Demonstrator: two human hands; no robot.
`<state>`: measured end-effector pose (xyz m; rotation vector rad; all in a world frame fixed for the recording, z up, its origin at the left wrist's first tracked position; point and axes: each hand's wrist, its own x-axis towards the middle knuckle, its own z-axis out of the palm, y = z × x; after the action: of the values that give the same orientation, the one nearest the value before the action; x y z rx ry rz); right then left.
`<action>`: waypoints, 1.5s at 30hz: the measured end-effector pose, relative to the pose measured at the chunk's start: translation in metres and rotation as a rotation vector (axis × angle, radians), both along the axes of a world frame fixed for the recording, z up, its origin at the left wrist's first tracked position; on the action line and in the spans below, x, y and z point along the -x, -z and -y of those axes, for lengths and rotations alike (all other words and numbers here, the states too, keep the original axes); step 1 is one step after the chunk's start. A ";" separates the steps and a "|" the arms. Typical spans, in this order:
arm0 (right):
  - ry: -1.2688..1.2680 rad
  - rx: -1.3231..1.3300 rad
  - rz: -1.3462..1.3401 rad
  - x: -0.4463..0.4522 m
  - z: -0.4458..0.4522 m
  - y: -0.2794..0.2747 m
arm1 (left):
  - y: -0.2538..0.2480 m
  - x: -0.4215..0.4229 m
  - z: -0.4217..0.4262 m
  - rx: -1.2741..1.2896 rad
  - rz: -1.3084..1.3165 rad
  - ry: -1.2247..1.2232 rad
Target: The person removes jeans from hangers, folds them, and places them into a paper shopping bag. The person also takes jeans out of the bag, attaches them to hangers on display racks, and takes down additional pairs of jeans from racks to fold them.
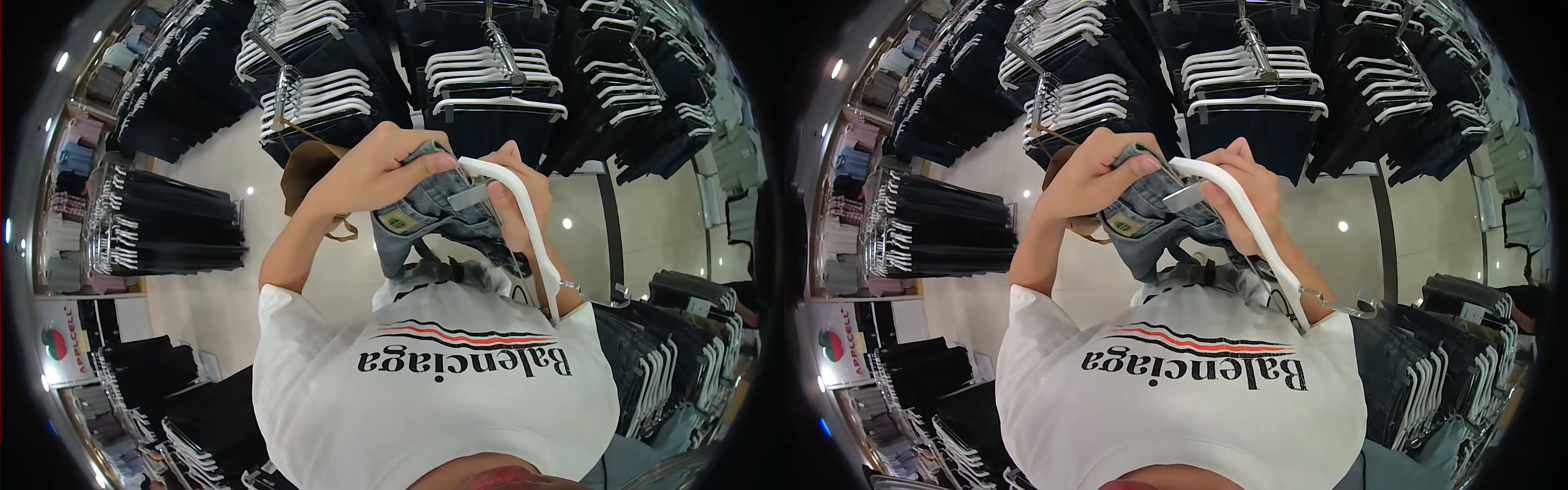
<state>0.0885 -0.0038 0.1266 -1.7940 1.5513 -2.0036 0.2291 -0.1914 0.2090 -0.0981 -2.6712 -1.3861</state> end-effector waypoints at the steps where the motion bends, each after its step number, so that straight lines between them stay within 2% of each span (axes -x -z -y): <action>1: 0.010 0.026 0.002 -0.001 0.000 -0.001 | 0.000 0.001 -0.001 0.018 -0.017 -0.007; 8: 0.036 0.064 -0.093 0.003 -0.003 -0.004 | -0.012 0.002 -0.014 0.098 -0.134 0.017; 12: -0.026 0.120 -0.082 0.000 0.002 0.010 | -0.017 0.000 -0.018 0.147 -0.097 0.035; 14: -0.139 0.153 0.016 -0.001 0.004 0.021 | -0.013 -0.002 -0.019 0.169 -0.146 0.070; 19: -0.153 -0.033 0.117 -0.002 -0.005 0.027 | -0.014 -0.001 -0.021 0.218 -0.162 0.058; 21: -0.147 -0.081 0.146 -0.002 -0.006 0.026 | -0.007 0.003 -0.022 0.192 -0.306 0.035; 22: -0.144 -0.083 0.150 -0.001 -0.006 0.028 | -0.004 0.002 -0.021 0.189 -0.303 0.038; 24: -0.114 -0.201 0.094 -0.001 -0.007 0.030 | 0.000 -0.001 -0.016 0.083 -0.076 -0.045; 27: -0.105 -0.198 0.117 -0.013 -0.005 0.026 | -0.003 -0.001 -0.010 0.019 0.033 -0.027; 30: -0.086 -0.230 0.153 -0.014 -0.004 0.035 | 0.008 0.003 -0.012 -0.079 -0.033 -0.006; 31: -0.084 -0.208 0.168 -0.014 -0.002 0.040 | 0.006 0.003 -0.012 -0.099 0.048 -0.024; 36: -0.081 -0.156 0.234 -0.009 -0.003 0.045 | 0.015 0.009 -0.020 -0.126 0.075 -0.050; 39: -0.173 -0.191 0.283 0.007 -0.005 0.054 | 0.014 0.011 -0.029 -0.208 0.088 -0.098; 41: -0.361 -0.253 0.344 0.019 -0.005 0.078 | 0.014 0.014 -0.032 -0.286 0.132 -0.153; 42: -0.346 -0.256 0.351 0.011 -0.010 0.079 | 0.013 0.016 -0.032 -0.291 0.138 -0.139; 44: -0.200 -0.244 0.809 -0.011 -0.015 0.079 | 0.006 0.017 -0.031 -0.274 0.134 -0.196; 45: -0.393 -0.597 0.966 0.012 -0.017 0.089 | 0.002 0.016 -0.030 -0.263 0.140 -0.240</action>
<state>0.0765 0.0132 0.0376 -0.6472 1.1442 -1.5586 0.2131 -0.1610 0.2072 0.3454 -2.4728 -1.6967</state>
